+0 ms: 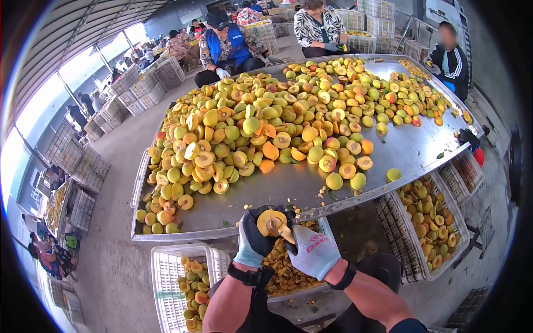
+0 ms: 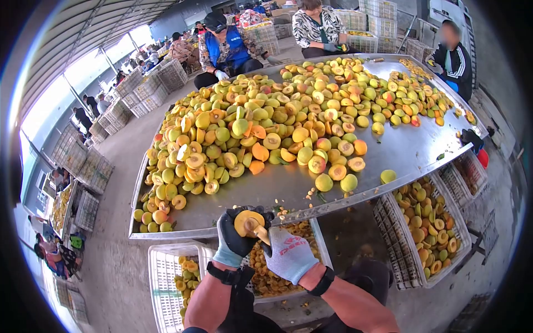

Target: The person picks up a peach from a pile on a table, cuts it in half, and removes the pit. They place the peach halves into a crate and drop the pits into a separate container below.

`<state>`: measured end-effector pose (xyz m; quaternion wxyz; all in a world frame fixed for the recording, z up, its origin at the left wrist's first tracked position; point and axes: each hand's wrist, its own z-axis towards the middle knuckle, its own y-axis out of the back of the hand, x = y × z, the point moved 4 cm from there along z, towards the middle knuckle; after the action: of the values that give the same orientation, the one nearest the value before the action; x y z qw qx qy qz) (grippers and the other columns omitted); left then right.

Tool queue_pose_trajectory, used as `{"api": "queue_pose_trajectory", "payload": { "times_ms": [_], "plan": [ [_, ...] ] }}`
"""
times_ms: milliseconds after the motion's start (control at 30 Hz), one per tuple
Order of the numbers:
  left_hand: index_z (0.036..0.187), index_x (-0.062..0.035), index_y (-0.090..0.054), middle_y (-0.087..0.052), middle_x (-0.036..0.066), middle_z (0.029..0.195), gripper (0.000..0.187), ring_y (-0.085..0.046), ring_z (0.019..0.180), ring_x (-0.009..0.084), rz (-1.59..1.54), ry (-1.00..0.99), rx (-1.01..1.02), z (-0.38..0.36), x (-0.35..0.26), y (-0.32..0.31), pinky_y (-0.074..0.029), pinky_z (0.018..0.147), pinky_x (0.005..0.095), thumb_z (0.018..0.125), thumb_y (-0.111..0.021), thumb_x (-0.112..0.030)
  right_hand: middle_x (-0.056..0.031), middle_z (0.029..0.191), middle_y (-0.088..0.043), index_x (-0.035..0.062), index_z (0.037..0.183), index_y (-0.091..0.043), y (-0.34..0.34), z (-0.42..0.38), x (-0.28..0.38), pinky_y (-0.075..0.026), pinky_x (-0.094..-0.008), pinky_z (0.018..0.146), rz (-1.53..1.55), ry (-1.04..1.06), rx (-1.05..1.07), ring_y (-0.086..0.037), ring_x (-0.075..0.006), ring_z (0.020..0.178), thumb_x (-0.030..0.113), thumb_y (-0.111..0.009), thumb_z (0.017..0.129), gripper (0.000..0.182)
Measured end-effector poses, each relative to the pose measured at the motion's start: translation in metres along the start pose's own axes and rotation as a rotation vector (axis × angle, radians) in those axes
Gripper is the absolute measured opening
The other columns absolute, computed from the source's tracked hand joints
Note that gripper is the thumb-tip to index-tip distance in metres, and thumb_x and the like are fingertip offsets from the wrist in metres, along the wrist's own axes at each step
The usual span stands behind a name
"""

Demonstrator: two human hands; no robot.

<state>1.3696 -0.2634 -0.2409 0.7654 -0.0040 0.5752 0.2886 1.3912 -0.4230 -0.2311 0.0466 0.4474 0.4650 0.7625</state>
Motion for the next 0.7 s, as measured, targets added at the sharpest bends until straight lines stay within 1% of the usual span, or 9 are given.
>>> {"api": "queue_pose_trajectory", "payload": {
  "times_ms": [133,267,333,367,500,567,600,667,700],
  "plan": [
    [0.097,-0.0023,-0.071,-0.071,0.013,0.086,0.03,-0.07,0.077,0.023,-0.062,0.036,0.057,0.002,0.003,-0.003,-0.053,0.072,0.0325,0.084,-0.066,-0.029,-0.0188,0.081,-0.064,0.0041,0.096,-0.058,-0.006,0.0,-0.003,-0.051,-0.049,0.064,0.004,-0.003,0.014,-0.064,-0.0391,0.074,0.024,-0.061,0.083,0.024],
    [0.097,-0.0012,-0.07,-0.071,0.012,0.087,0.028,-0.069,0.08,0.0215,-0.102,0.078,0.056,-0.001,0.005,-0.001,-0.052,0.075,0.0322,0.083,-0.068,-0.025,-0.019,0.082,-0.064,0.0038,0.096,-0.057,-0.008,0.001,-0.002,-0.051,-0.0486,0.066,0.007,-0.008,0.044,-0.064,-0.0393,0.075,0.024,-0.061,0.083,0.024],
    [0.093,0.0024,-0.07,-0.072,0.009,0.084,0.039,-0.067,0.08,0.0149,-0.02,-0.013,0.036,-0.001,0.006,-0.002,-0.052,0.075,0.0291,0.085,-0.073,-0.036,-0.02,0.082,-0.064,0.0035,0.096,-0.057,-0.01,0.001,-0.003,-0.051,-0.0484,0.067,0.021,-0.034,0.06,-0.064,-0.0396,0.077,0.022,-0.061,0.082,0.024],
    [0.092,0.0015,-0.07,-0.072,0.009,0.084,0.034,-0.067,0.08,0.0158,-0.053,0.008,0.002,-0.004,0.017,-0.004,-0.051,0.075,0.0293,0.084,-0.073,-0.031,-0.02,0.082,-0.064,0.0035,0.096,-0.057,-0.011,0.001,-0.002,-0.051,-0.0484,0.067,0.02,-0.034,0.062,-0.064,-0.0396,0.077,0.022,-0.061,0.082,0.024],
    [0.09,0.0012,-0.07,-0.072,0.009,0.085,0.027,-0.067,0.08,0.0166,-0.086,0.046,-0.047,-0.006,0.019,-0.002,-0.052,0.075,0.0294,0.082,-0.074,-0.024,-0.0213,0.083,-0.064,0.002,0.099,-0.054,-0.026,0.001,-0.01,-0.051,-0.0483,0.067,0.043,-0.023,0.097,-0.064,-0.0406,0.078,0.02,-0.061,0.082,0.025],
    [0.092,0.0016,-0.068,-0.072,0.01,0.088,0.025,-0.067,0.081,0.0171,0.089,-0.067,0.036,-0.007,0.036,0.0,-0.051,0.073,0.0293,0.079,-0.074,-0.019,-0.0214,0.084,-0.063,0.0012,0.099,-0.053,-0.029,0.001,-0.01,-0.051,-0.0474,0.067,0.052,0.003,0.114,-0.063,-0.0412,0.078,0.019,-0.06,0.083,0.025],
    [0.092,0.0016,-0.068,-0.072,0.01,0.088,0.025,-0.067,0.081,0.0171,0.09,-0.066,0.034,-0.007,0.036,-0.001,-0.051,0.073,0.0293,0.079,-0.074,-0.019,-0.0215,0.084,-0.063,0.001,0.101,-0.053,-0.029,0.001,-0.011,-0.051,-0.0477,0.067,0.051,0.003,0.13,-0.063,-0.0413,0.078,0.018,-0.06,0.082,0.026],
    [0.093,0.0017,-0.065,-0.071,0.011,0.089,0.024,-0.066,0.08,0.0173,-0.333,0.224,0.016,-0.009,0.046,-0.006,-0.051,0.071,0.0289,0.077,-0.074,-0.013,-0.0216,0.083,-0.063,0.0008,0.102,-0.053,-0.029,0.001,-0.013,-0.051,-0.048,0.068,0.05,0.002,0.148,-0.063,-0.0415,0.079,0.016,-0.059,0.082,0.026],
    [0.093,0.0017,-0.065,-0.071,0.011,0.089,0.024,-0.066,0.08,0.0173,-0.334,0.226,0.017,-0.009,0.046,-0.003,-0.051,0.071,0.0289,0.077,-0.074,-0.013,-0.0217,0.084,-0.063,0.0006,0.104,-0.053,-0.03,0.001,-0.016,-0.051,-0.0482,0.068,0.035,-0.007,0.172,-0.063,-0.0415,0.079,0.015,-0.059,0.082,0.027]
  ]
}}
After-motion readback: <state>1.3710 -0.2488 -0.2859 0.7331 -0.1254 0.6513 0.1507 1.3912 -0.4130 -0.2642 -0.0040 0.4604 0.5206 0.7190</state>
